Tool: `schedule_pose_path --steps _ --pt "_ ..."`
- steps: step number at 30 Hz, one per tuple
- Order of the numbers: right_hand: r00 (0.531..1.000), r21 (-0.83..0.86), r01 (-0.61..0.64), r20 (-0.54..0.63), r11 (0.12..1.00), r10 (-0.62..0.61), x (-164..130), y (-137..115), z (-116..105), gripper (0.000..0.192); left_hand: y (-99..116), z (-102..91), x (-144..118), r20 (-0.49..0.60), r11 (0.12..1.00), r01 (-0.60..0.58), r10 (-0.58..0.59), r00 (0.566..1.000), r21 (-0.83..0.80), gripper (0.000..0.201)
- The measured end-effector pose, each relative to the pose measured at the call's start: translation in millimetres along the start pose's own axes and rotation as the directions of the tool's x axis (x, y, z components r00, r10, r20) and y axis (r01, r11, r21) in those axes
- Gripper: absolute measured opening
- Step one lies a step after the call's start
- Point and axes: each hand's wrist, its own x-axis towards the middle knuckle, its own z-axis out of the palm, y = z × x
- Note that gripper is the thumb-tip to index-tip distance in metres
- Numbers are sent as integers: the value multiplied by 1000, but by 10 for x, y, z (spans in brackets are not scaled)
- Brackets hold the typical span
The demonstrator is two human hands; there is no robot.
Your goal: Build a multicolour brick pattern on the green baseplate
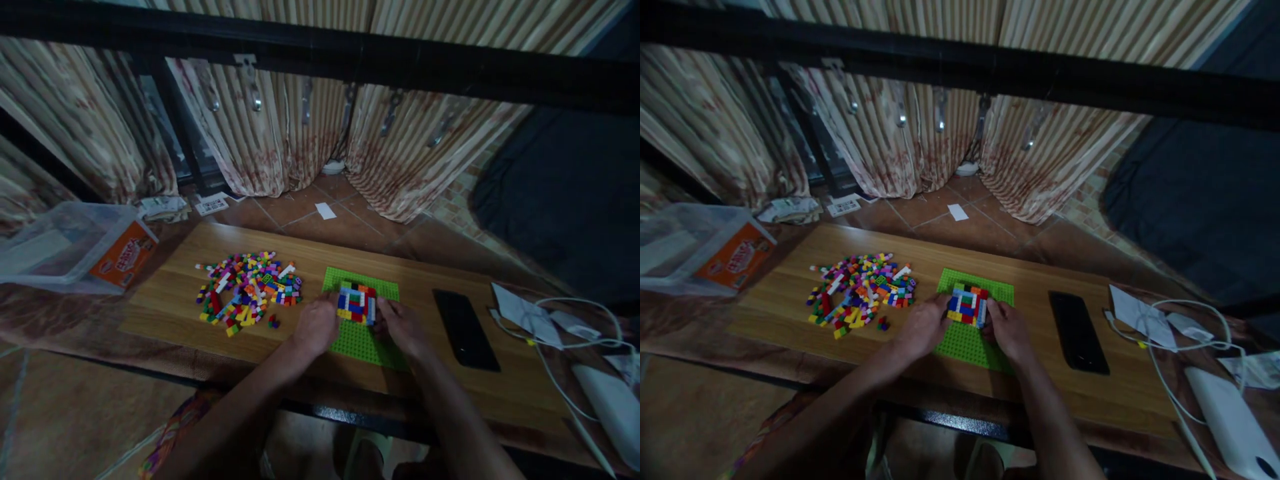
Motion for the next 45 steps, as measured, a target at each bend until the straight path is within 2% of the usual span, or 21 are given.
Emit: schedule_pose_path --steps 7,11,16,21,27,37,45 --pt "997 -80 59 -47 995 -63 -4 -54 -31 36 -11 -30 -9 1 999 -6 6 1000 -42 32" --pt "997 -223 69 -24 972 -76 -1 -48 -4 41 0 -29 -24 -6 999 -19 18 1000 -31 32" --pt "979 -501 142 -55 854 -194 -20 -20 58 45 7 -9 -37 -20 999 -41 41 999 -13 31" --pt "965 -582 195 -29 789 -259 -60 -18 109 44 -2 25 -39 -25 998 -53 53 998 16 31" --pt "959 -702 182 -29 688 -283 -117 -42 171 45 -3 43 -33 -28 998 -44 45 999 36 31" --pt "961 -775 152 -29 613 -275 -131 -27 212 47 5 33 -46 -39 996 -65 67 997 58 33" --pt "962 -775 166 -10 610 -274 -123 -33 184 46 -19 -68 -58 -20 996 -68 70 997 65 27"
